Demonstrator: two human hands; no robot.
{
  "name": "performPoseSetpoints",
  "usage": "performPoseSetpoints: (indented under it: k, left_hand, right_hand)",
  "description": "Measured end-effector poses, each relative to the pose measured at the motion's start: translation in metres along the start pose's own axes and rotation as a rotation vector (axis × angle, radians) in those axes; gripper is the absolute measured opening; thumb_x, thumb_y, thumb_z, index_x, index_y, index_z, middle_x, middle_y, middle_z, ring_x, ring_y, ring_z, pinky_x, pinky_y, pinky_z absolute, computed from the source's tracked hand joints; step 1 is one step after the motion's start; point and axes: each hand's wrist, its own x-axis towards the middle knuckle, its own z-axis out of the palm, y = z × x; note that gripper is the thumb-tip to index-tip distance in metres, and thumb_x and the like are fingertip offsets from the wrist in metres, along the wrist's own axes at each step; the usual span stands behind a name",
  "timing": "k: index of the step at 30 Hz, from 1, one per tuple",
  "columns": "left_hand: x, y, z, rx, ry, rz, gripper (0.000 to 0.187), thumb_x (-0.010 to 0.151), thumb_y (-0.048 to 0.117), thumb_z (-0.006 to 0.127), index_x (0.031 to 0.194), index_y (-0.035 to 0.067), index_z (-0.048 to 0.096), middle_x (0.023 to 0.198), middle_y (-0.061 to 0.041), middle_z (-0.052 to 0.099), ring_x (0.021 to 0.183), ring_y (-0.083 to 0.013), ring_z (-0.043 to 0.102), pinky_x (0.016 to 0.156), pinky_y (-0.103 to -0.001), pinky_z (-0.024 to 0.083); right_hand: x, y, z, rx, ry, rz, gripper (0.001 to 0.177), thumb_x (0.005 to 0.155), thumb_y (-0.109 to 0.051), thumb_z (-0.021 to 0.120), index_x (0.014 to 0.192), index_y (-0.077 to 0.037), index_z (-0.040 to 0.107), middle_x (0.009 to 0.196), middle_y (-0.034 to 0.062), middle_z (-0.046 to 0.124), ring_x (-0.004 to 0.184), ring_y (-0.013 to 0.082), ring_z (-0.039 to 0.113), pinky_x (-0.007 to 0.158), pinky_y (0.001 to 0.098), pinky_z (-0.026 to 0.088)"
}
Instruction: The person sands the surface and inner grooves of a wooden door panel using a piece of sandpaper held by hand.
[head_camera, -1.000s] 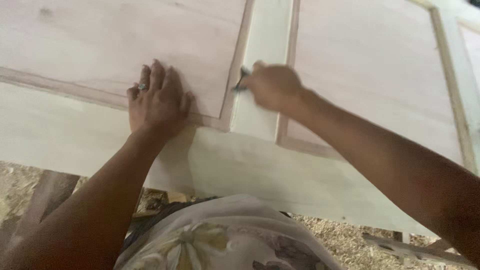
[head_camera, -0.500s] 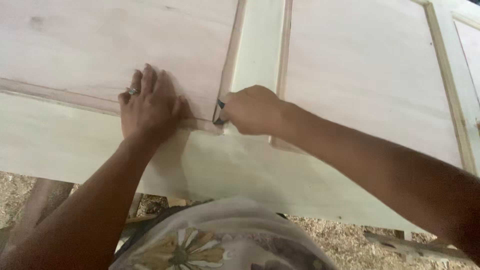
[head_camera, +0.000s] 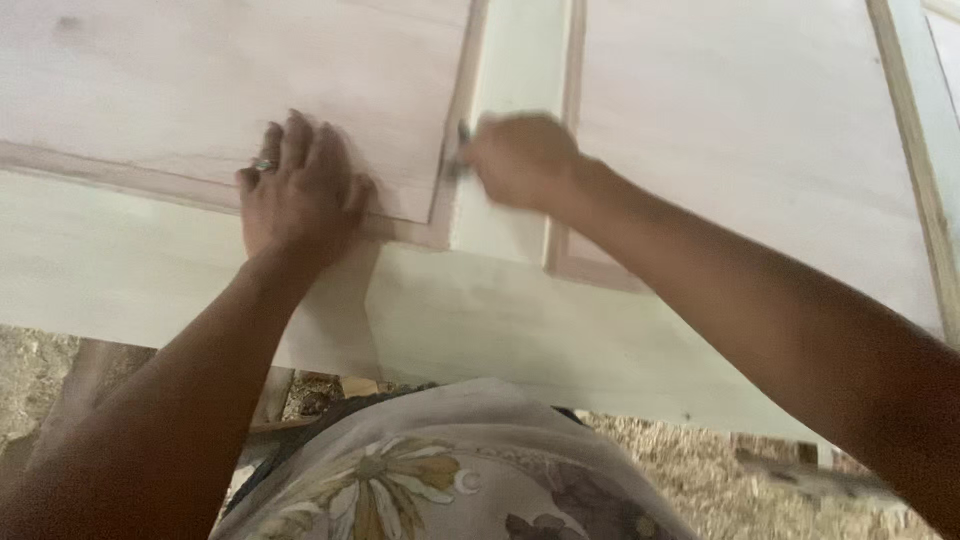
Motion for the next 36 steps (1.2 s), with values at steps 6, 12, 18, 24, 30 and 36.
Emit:
performPoseSetpoints:
  k: [6,12,18,24,30,36]
  left_hand:
    - [-0.002,-0.002,0.001,-0.021,0.028,-0.016,0.071,0.097,0.049,0.049,0.156,0.013,0.033,0.167,-0.014,0.021,0.155,-0.0315,0.019,0.115,-0.058,0.026]
    - [0.0,-0.004,0.007,-0.031,0.054,0.003,0.074,0.093,0.047,0.052,0.155,0.01,0.035,0.165,-0.017,0.023,0.152,-0.0332,0.019,0.113,-0.058,0.025]
    - [-0.007,-0.007,0.013,-0.036,0.369,0.258,0.058,0.098,0.031,0.063,0.149,0.006,0.051,0.155,-0.023,0.04,0.143,-0.0414,0.033,0.106,-0.061,0.032]
    - [-0.038,0.05,0.015,-0.079,0.204,0.542,0.044,0.082,0.01,0.067,0.126,0.012,0.071,0.122,-0.014,0.055,0.113,-0.032,0.05,0.092,-0.054,0.042]
    - [-0.053,0.062,0.012,-0.32,0.159,0.503,0.031,0.09,0.007,0.062,0.118,0.009,0.072,0.115,-0.012,0.063,0.108,-0.0338,0.056,0.088,-0.049,0.046]
    - [-0.036,0.061,0.021,-0.55,0.213,0.515,0.013,0.093,0.011,0.07,0.103,0.003,0.076,0.101,-0.017,0.066,0.098,-0.0362,0.062,0.083,-0.046,0.055]
  right_hand:
    - [-0.015,-0.018,0.003,0.023,-0.215,-0.139,0.03,0.081,-0.004,0.063,0.106,-0.011,0.076,0.099,0.0158,0.074,0.093,0.0323,0.071,0.079,0.0472,0.057]
    - [-0.029,-0.029,0.008,-0.119,-0.282,-0.022,0.037,0.084,-0.003,0.061,0.115,-0.018,0.075,0.105,0.0173,0.075,0.093,0.0327,0.073,0.081,0.0468,0.058]
    - [-0.04,-0.012,0.017,0.369,0.07,-0.038,0.027,0.094,-0.019,0.064,0.118,-0.012,0.075,0.109,0.0129,0.07,0.1,0.0319,0.067,0.083,0.0471,0.052]
    - [-0.056,-0.019,0.019,0.403,0.253,0.41,0.035,0.098,-0.031,0.063,0.124,-0.009,0.068,0.109,0.0117,0.062,0.098,0.03,0.066,0.084,0.0459,0.053]
    - [-0.054,-0.014,0.049,0.175,0.342,0.348,0.05,0.088,-0.027,0.071,0.123,0.008,0.063,0.15,0.0329,0.035,0.131,0.0477,0.044,0.097,0.0598,0.044]
    - [-0.046,0.014,0.08,0.212,0.316,0.252,0.028,0.101,-0.017,0.059,0.116,0.006,0.066,0.168,0.0249,0.021,0.155,0.041,0.022,0.119,0.0547,0.033]
